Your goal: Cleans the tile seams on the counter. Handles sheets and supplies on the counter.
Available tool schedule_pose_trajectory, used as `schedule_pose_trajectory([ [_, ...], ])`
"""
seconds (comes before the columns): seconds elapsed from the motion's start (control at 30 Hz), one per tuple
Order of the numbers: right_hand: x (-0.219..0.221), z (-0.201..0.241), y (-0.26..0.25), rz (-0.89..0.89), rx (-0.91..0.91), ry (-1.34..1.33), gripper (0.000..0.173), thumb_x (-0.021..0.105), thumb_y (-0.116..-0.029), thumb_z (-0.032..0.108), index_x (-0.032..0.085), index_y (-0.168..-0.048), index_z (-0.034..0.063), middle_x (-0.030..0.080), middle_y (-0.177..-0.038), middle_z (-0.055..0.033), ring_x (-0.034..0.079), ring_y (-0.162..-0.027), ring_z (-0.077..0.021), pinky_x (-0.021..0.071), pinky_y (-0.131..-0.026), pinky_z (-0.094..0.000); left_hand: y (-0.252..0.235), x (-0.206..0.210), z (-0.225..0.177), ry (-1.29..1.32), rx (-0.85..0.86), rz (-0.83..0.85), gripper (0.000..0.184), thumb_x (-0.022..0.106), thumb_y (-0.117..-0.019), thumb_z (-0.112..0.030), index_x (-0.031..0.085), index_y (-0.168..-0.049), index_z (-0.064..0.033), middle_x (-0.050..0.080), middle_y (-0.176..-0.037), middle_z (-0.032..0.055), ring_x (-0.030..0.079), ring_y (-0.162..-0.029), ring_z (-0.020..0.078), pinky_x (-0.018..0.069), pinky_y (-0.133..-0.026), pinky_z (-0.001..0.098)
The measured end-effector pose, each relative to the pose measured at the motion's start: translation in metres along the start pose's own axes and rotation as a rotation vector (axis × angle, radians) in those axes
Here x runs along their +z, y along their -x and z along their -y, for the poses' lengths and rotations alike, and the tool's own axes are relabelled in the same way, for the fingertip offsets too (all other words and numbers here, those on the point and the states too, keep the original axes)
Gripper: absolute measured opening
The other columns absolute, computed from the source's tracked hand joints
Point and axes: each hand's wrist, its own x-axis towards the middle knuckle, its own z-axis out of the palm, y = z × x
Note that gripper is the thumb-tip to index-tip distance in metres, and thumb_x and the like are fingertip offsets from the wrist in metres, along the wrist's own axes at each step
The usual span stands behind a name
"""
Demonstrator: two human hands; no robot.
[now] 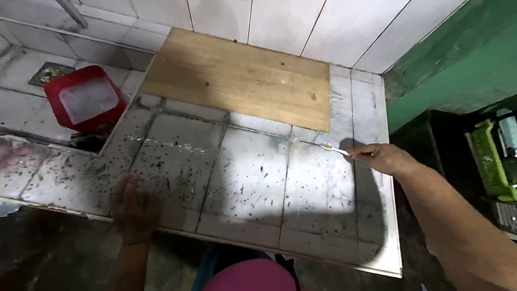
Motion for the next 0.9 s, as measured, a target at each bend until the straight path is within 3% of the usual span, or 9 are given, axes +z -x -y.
schedule_pose_trajectory([
  [0.2, 0.020, 0.052, -0.020, 0.012, -0.060, -0.039, 0.024, 0.060, -0.1057, 0.022, 0.075, -0.123, 0.0185, 0.073, -0.121, -0.0156, 0.067, -0.115, -0.0393, 0.0453, -0.098, -0.0705, 0.002, 0.003, 0.003, -0.010, 0.014, -0.021, 0.051, 0.048, -0.1051, -0.029, 0.049, -0.148, -0.0010, 0.045, -0.154, 0.0273, 0.044, -0.143, 0.0454, 0.0355, -0.117, 0.0586],
  [0.43, 0.002, -0.010, 0.001, -0.008, 0.048, -0.007, 0.023, 0.061, -0.1054, 0.019, 0.076, -0.123, 0.0164, 0.072, -0.122, -0.0192, 0.065, -0.116, -0.0436, 0.0437, -0.099, -0.0727, 0.000, 0.000, -0.001, -0.014, -0.014, 0.000, 0.050, 0.049, -0.1038, -0.027, 0.050, -0.148, -0.0025, 0.045, -0.154, 0.0262, 0.046, -0.141, 0.0452, 0.0390, -0.113, 0.0600],
  [0.6, 0.027, 0.033, -0.012, -0.004, -0.005, -0.131, 0.023, 0.060, -0.1057, 0.019, 0.074, -0.123, 0.0116, 0.072, -0.120, -0.0191, 0.066, -0.115, -0.0376, 0.0457, -0.101, -0.0653, -0.003, -0.003, -0.008, -0.020, -0.016, -0.004, 0.048, 0.050, -0.1039, -0.023, 0.050, -0.147, -0.0015, 0.046, -0.152, 0.0274, 0.047, -0.140, 0.0458, 0.0403, -0.112, 0.0603],
  [0.7, 0.034, 0.043, -0.014, -0.023, -0.048, -0.136, 0.026, 0.057, -0.1073, 0.022, 0.074, -0.125, 0.0129, 0.072, -0.121, -0.0184, 0.066, -0.115, -0.0383, 0.0457, -0.101, -0.0666, -0.002, -0.004, -0.006, -0.023, -0.018, 0.019, 0.049, 0.050, -0.1042, -0.023, 0.050, -0.148, -0.0013, 0.045, -0.154, 0.0272, 0.045, -0.142, 0.0454, 0.0386, -0.114, 0.0592],
  [0.8, 0.027, 0.044, 0.018, -0.106, 0.035, -0.055, 0.029, 0.053, -0.1089, 0.025, 0.071, -0.130, 0.0192, 0.071, -0.123, -0.0189, 0.066, -0.115, -0.0435, 0.0454, -0.095, -0.0725, -0.001, -0.005, -0.002, -0.014, -0.036, 0.081, 0.053, 0.049, -0.1047, -0.026, 0.046, -0.151, -0.0017, 0.039, -0.157, 0.0278, 0.041, -0.144, 0.0464, 0.0350, -0.116, 0.0618],
  [0.9, 0.036, 0.027, 0.071, -0.215, 0.153, -0.102, 0.032, 0.049, -0.1104, 0.026, 0.066, -0.138, 0.0232, 0.069, -0.128, -0.0191, 0.065, -0.116, -0.0436, 0.0460, -0.095, -0.0726, 0.000, -0.004, -0.002, -0.025, -0.026, 0.068, 0.052, 0.047, -0.1048, -0.026, 0.046, -0.150, -0.0004, 0.041, -0.156, 0.0289, 0.042, -0.143, 0.0477, 0.0359, -0.115, 0.0618],
])
